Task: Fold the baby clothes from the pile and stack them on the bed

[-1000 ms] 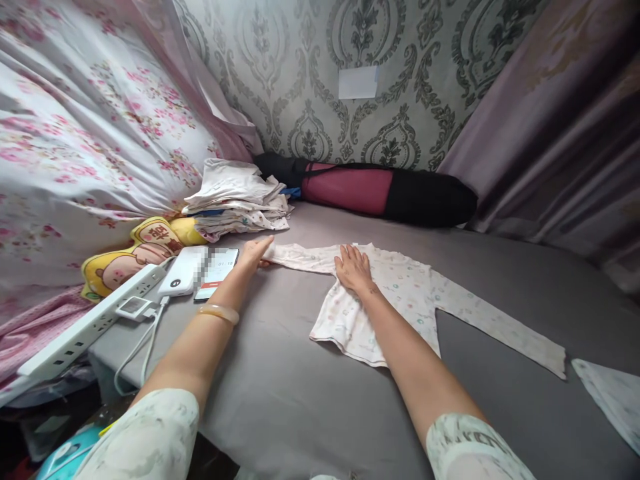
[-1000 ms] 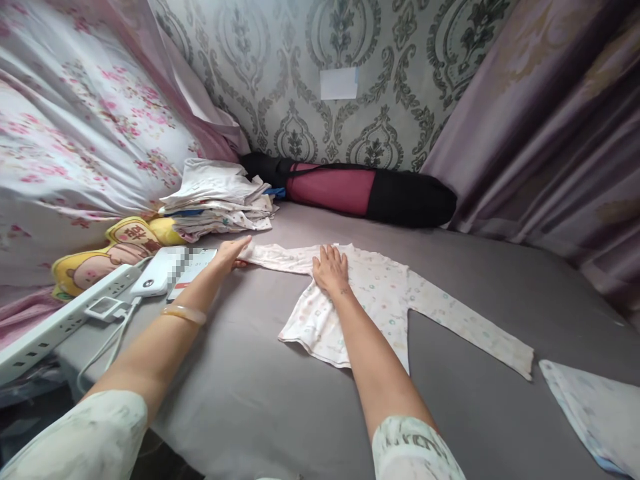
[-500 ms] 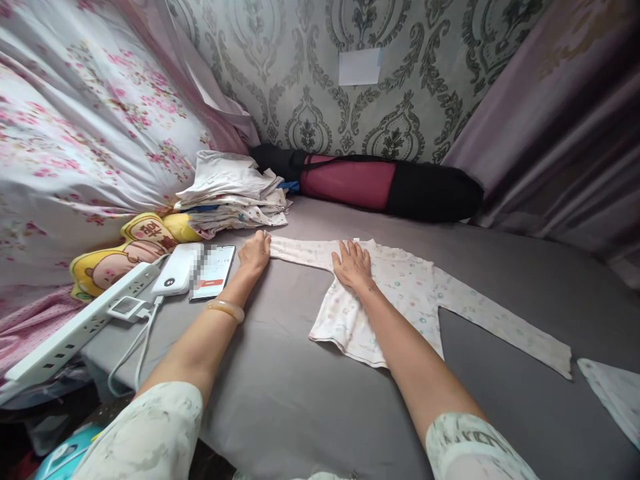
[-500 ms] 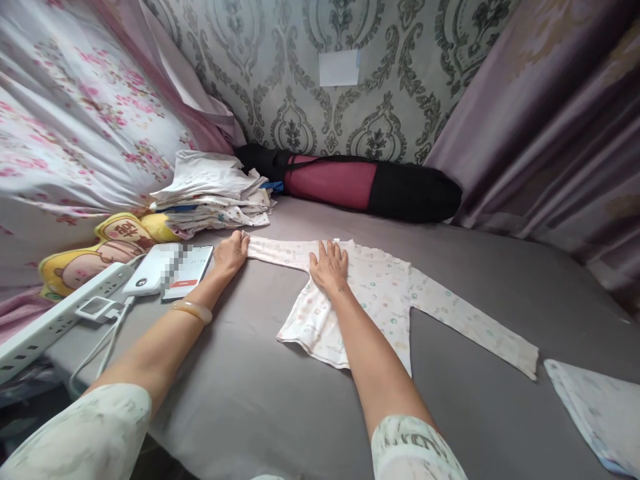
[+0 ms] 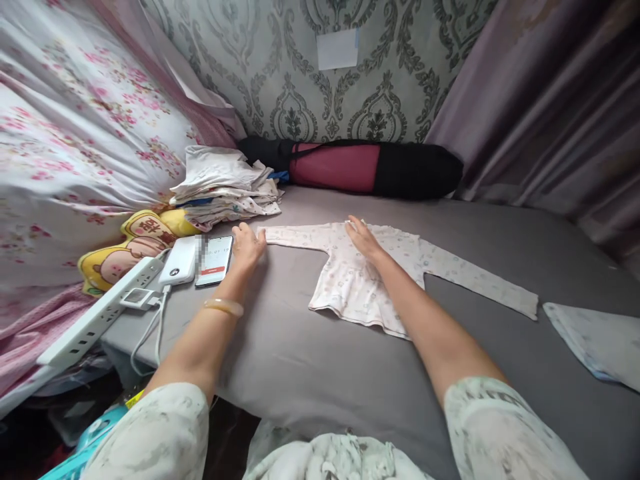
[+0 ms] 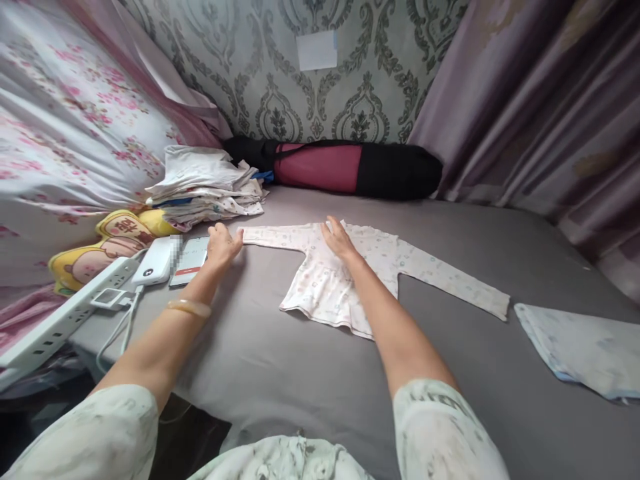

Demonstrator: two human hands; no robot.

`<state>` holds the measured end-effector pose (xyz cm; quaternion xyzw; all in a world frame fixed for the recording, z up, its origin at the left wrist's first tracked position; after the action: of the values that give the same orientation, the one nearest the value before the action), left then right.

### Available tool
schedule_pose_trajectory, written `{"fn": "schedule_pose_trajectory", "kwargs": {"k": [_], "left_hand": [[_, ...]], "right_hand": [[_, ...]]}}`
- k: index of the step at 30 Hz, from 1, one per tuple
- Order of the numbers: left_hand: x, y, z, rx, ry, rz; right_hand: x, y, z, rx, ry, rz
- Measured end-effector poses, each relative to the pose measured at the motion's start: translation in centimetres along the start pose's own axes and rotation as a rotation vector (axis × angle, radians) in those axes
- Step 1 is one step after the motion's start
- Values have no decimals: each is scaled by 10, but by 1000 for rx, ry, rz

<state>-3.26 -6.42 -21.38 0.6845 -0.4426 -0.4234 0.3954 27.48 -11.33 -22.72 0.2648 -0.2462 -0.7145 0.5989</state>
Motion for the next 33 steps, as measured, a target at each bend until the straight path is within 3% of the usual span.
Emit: {"fn": "schedule_pose_trajectory", "kwargs": {"k": [3,7,9,12,17,25,29,33], "left_hand": [[25,10,4,71,-67,206],[77,7,0,429,-64,753],[101,8,-5,551,-25,878],[125,11,-16,625,-20,915],[141,8,-29,619,-59,922],[156,-4,-39,608,-115,933],[161,-2,-46,589,-112,959],[157,6,-49,624,-140,912]], "right_hand": [[33,41,-21,-81,17,-122],[98,87,-57,-71,-219,-100],[132,104,-67,25,-305,-77],[174,116,-70,249,-373,-21],[214,109,-60,448,-449,39],[232,97,-43,521,-477,89],[236,94,-38,513,-449,58],[236,93,-38,445,-443,-8]]}}
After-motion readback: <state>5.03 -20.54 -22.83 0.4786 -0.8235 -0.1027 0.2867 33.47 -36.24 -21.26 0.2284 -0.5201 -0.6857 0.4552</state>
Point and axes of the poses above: each hand's wrist, its own x-axis away from the middle knuckle, its own y-axis out of the back of the hand, z = x × y, the point moved 3 cm from there along -x, towards the middle knuckle, and after that the axes turned 1 degree about z, right-handed, at the moved point
